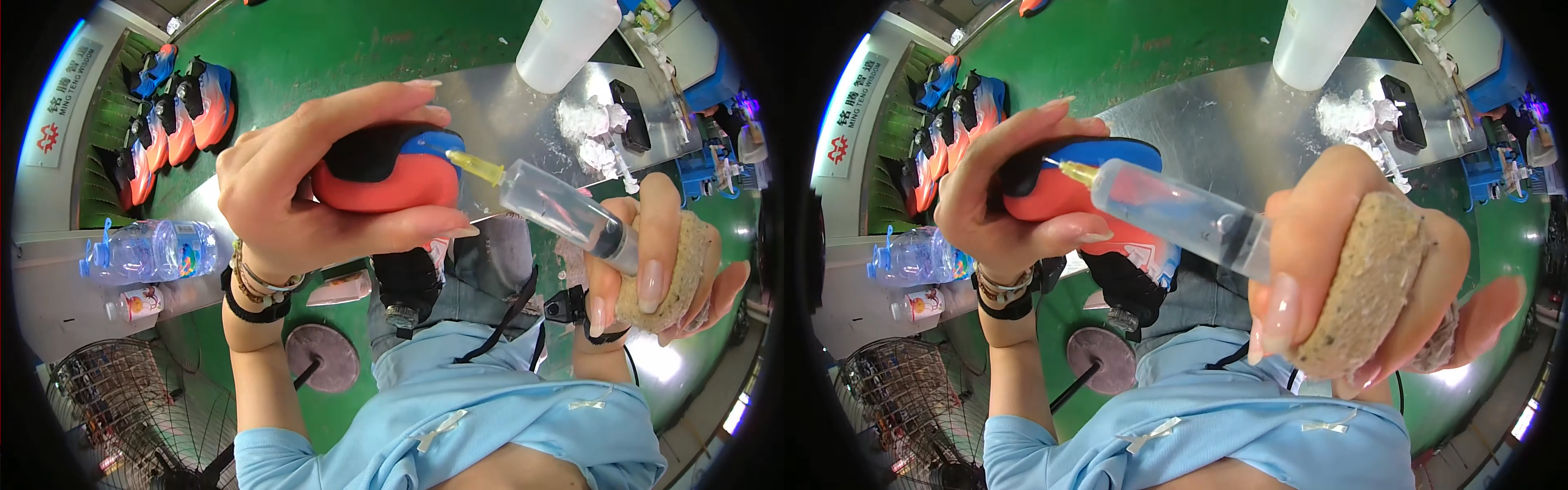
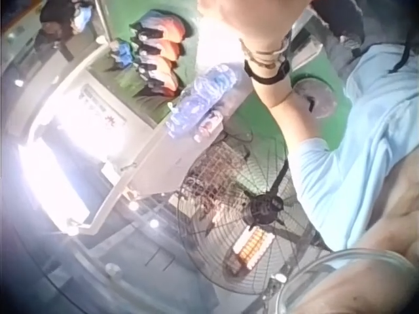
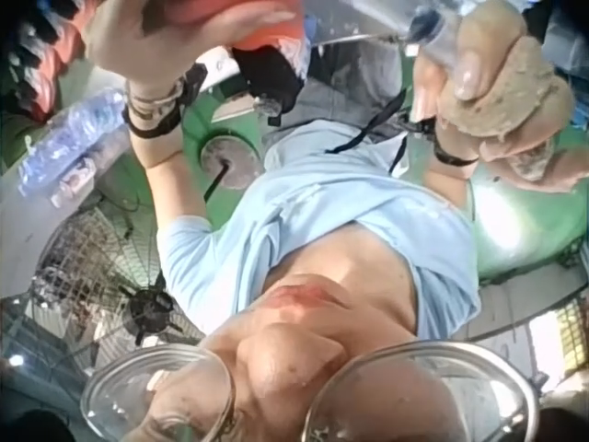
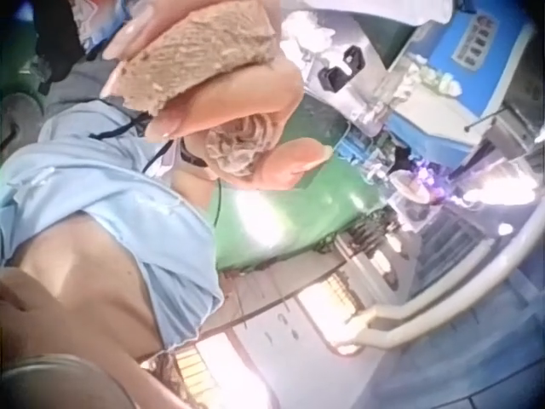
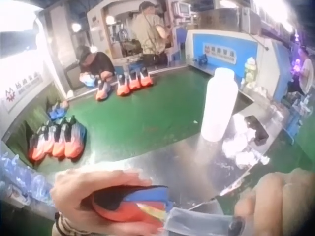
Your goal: Applying sealant or glue to the edges of athletic shoes using a syringe and sponge.
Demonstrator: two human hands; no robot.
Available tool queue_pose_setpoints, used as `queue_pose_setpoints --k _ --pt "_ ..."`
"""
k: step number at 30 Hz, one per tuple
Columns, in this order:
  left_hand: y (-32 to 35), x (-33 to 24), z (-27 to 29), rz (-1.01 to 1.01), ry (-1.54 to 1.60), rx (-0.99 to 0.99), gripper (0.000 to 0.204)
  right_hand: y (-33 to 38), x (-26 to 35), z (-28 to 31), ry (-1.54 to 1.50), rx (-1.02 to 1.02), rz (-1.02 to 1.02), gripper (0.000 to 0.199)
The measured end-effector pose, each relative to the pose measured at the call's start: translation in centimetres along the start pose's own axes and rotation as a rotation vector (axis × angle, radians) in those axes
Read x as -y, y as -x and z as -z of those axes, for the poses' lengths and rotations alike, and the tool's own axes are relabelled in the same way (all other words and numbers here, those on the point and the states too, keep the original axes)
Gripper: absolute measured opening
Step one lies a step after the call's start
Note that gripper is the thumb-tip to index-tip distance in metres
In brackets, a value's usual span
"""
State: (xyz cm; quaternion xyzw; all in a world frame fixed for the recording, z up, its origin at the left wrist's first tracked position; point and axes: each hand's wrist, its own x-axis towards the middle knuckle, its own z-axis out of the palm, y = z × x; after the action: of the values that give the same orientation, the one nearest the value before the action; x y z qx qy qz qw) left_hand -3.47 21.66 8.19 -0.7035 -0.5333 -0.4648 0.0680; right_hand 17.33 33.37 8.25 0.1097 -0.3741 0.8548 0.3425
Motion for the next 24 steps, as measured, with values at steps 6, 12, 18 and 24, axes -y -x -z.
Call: queue_pose_setpoints --k 6,12,18,24 --pt "-0.3 1.1 0.0 -0.044 0.001 -0.015 0.076 -0.4 -0.3 0.5 -0.055 -0.029 -0.036 0.047" --pt "-0.7 1.5 0.0 -0.034 -0.023 0.022 0.081 -1.1 -1.5 1.1 -0.303 0.0 0.085 0.056" --pt "-0.8 3.4 -0.5 0.048 0.043 -0.055 0.086 -2.0 -0.9 2.0 -0.074 -0.057 -0.049 0.043" --pt "0.4 4.3 -0.2 0.276 0.022 -0.18 0.088 -2.2 -3.9 3.6 0.038 -0.07 -0.021 0.046"
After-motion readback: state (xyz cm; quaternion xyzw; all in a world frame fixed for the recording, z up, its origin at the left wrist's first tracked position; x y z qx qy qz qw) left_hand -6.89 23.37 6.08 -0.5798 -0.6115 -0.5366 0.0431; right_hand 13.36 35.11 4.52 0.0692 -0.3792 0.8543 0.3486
